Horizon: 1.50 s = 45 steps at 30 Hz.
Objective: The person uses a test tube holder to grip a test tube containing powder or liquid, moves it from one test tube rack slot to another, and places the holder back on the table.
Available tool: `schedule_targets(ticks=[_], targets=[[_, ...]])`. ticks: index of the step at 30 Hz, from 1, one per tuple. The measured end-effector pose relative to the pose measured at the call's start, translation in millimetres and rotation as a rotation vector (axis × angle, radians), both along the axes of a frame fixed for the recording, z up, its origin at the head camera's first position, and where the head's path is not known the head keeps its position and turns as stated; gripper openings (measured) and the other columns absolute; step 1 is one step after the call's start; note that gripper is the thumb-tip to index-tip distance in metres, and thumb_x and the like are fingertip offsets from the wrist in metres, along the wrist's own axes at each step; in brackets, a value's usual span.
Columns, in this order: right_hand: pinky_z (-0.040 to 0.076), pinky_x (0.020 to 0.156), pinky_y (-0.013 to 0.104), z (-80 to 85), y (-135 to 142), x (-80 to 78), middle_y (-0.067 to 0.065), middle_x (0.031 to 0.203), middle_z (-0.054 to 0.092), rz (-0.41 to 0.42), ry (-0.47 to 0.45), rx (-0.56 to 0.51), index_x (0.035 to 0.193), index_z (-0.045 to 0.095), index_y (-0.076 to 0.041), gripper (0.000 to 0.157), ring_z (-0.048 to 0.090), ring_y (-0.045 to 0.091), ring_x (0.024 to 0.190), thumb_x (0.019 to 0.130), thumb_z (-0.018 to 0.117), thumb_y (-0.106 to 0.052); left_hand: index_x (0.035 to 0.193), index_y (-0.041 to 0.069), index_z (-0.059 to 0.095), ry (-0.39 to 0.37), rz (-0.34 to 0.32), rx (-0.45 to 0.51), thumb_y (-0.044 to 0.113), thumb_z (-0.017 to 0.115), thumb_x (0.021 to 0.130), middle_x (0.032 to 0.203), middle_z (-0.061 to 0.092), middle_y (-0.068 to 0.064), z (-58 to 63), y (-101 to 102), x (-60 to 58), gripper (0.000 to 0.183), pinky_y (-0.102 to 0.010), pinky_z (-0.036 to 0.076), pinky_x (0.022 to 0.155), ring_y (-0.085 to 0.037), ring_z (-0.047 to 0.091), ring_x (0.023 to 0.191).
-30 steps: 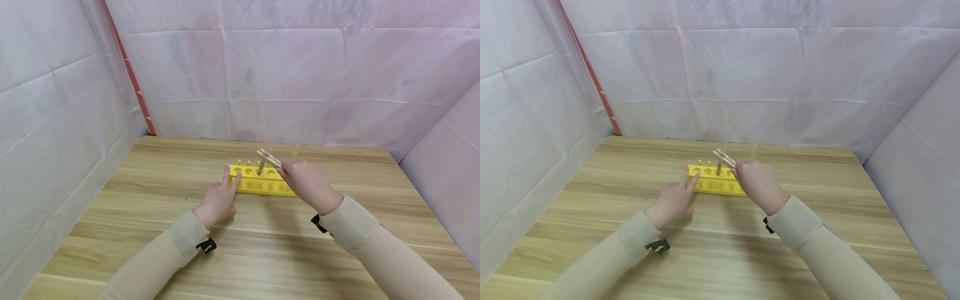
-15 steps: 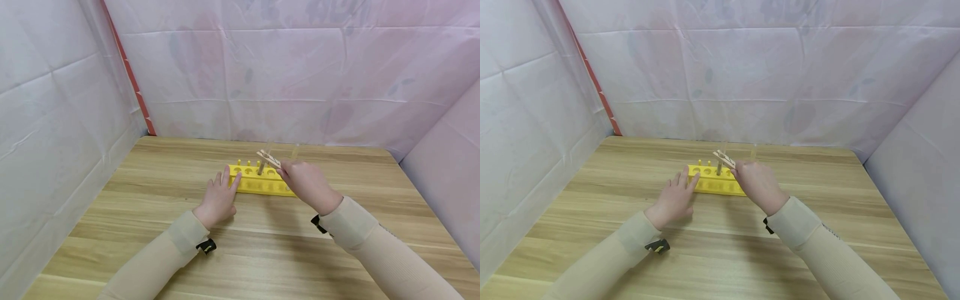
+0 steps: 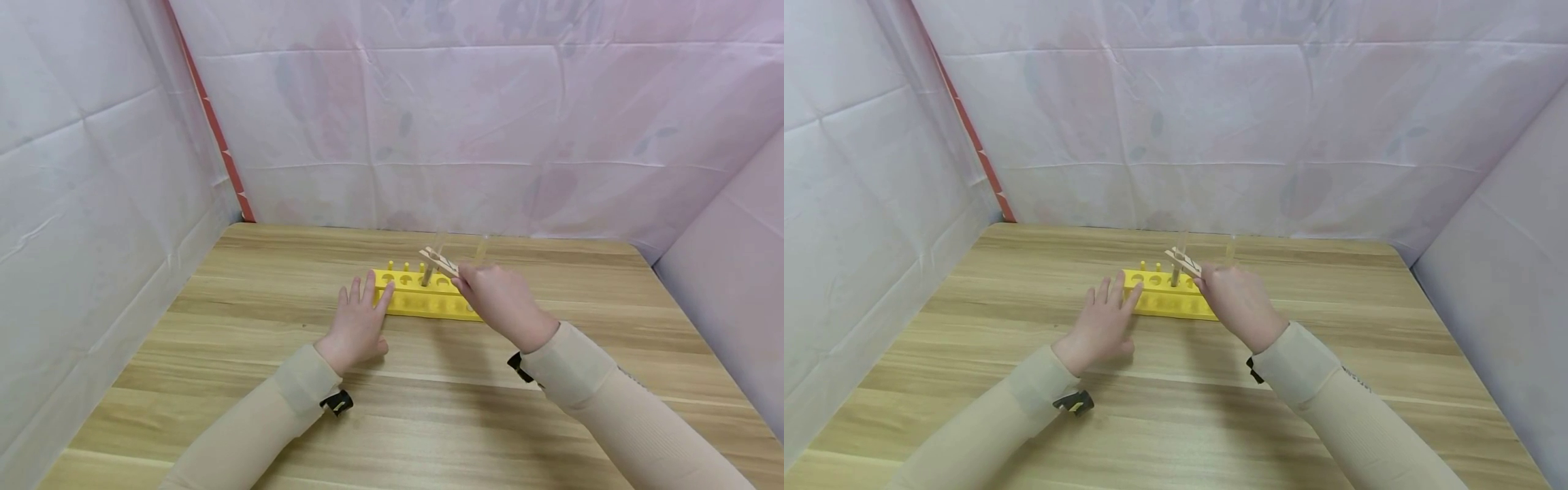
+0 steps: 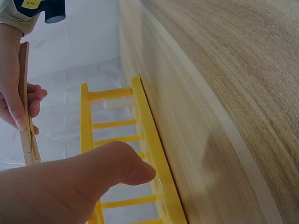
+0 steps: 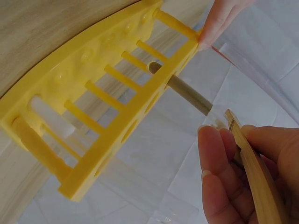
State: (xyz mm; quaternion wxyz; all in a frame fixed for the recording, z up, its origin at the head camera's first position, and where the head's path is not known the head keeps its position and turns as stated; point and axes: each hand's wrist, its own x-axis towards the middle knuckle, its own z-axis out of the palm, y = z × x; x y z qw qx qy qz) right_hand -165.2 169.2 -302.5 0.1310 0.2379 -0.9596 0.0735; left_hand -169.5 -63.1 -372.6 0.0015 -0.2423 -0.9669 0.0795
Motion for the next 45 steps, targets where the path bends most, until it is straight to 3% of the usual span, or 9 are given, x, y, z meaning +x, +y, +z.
schedule_targets(ticks=[20,45], targets=[[0.024,0.042,0.024,-10.5,2,-1.9,-0.003,0.051,0.031,0.025,-0.005,-0.009,0.065,0.037,-0.012,0.034,0.026,0.01,0.043,0.092,0.057,-0.014,0.151,0.013,0.012,-0.005,0.007,-0.009,0.057,0.064,0.075,0.15,0.008,-0.028,-1.3,1,-0.8,0.102,-0.06,0.025,0.102,-0.05,0.022,0.131],[0.024,0.041,0.025,-17.1,0,-3.4,-0.003,0.051,0.034,-0.008,-0.046,-0.006,0.065,0.041,-0.013,0.032,0.031,0.012,0.044,0.091,0.059,-0.017,0.15,0.012,0.014,0.018,-0.004,-0.01,0.057,0.065,0.075,0.149,0.011,-0.03,1.1,1,1.2,0.102,-0.058,0.031,0.1,-0.048,0.026,0.13]])
